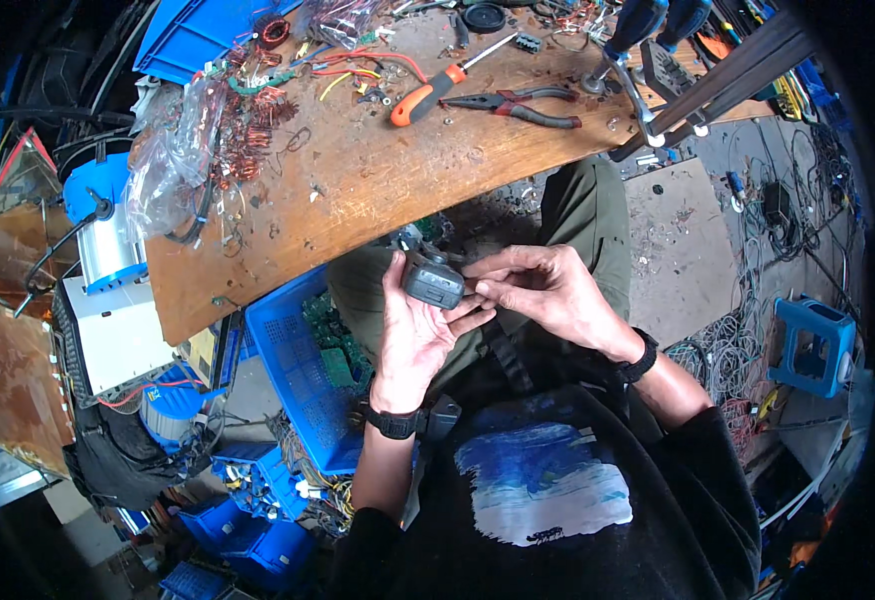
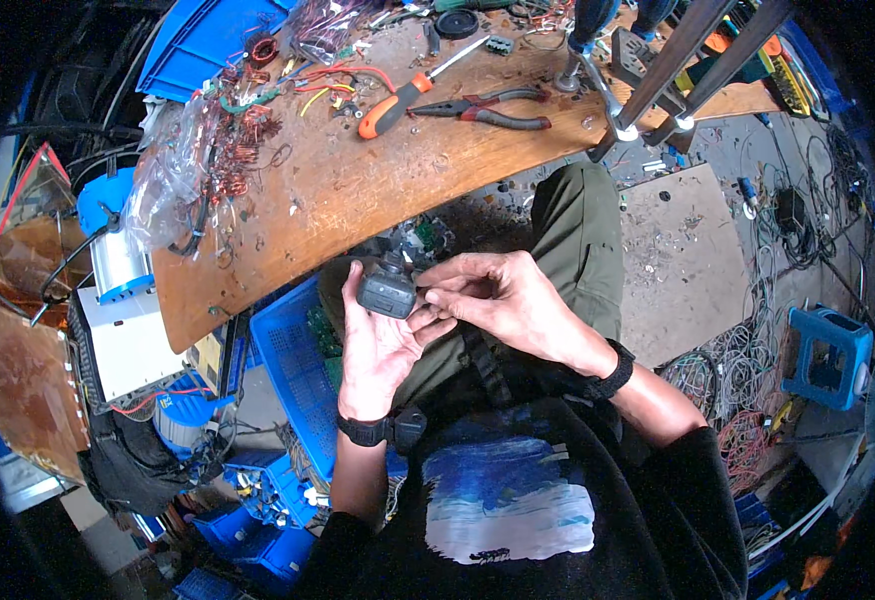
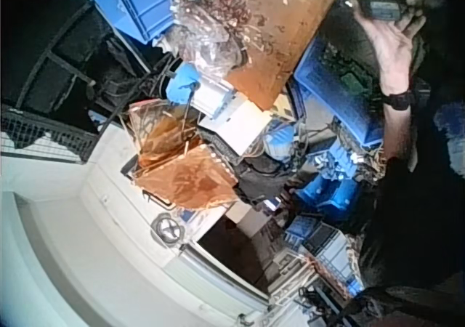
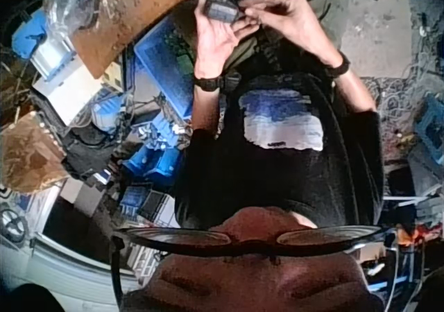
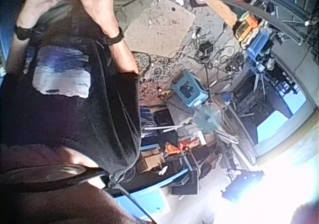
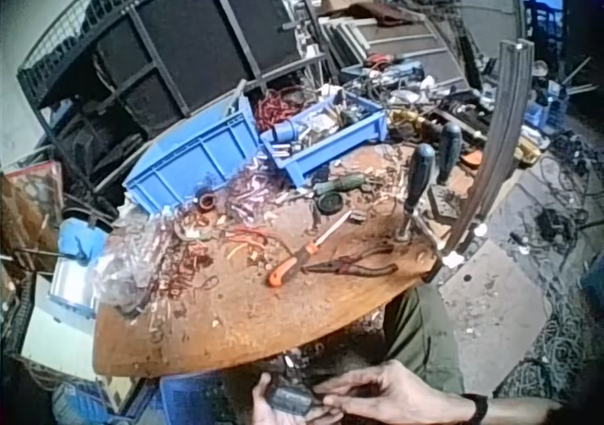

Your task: The person disassembles a black electronic device using pliers and a screwdriver. They remove the outer casing to reveal the internal circuit board and components, then reassemble the device.

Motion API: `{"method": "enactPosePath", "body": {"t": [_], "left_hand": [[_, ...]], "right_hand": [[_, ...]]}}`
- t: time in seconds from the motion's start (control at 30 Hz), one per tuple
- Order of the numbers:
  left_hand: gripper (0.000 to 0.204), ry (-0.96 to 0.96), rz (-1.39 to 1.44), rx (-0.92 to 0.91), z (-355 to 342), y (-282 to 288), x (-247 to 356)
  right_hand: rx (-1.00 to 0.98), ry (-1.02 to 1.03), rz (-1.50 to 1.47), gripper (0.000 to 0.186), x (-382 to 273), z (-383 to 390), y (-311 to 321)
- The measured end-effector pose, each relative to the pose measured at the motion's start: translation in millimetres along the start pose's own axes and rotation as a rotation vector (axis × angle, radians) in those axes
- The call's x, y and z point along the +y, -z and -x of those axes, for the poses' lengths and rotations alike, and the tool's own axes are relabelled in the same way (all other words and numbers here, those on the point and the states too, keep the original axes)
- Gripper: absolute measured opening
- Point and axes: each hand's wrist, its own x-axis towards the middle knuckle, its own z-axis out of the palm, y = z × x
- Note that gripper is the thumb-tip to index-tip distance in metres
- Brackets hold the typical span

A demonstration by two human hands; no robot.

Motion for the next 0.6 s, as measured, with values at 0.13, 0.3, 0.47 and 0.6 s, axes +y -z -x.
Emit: {"method": "enactPosePath", "body": {"t": [0.13, 0.3, 0.47, 0.6], "left_hand": [[0.065, -0.007, -0.015, -0.005, -0.7, -3.8, -0.4], [0.063, -0.035, -0.093, 0.039, -0.1, -1.8, -2.3], [0.061, -0.084, -0.147, 0.063, 2.2, -9.2, -2.8], [0.059, -0.118, -0.174, 0.044, 2.6, -7.1, -3.5]], "right_hand": [[0.0, -0.006, 0.001, 0.02, -1.6, -1.8, 0.6], [0.012, -0.021, -0.032, 0.019, -0.4, -2.6, 0.6], [0.026, 0.003, 0.053, 0.02, 8.9, -3.4, 4.0], [0.023, -0.012, 0.04, 0.021, 6.7, -2.0, 4.7]]}}
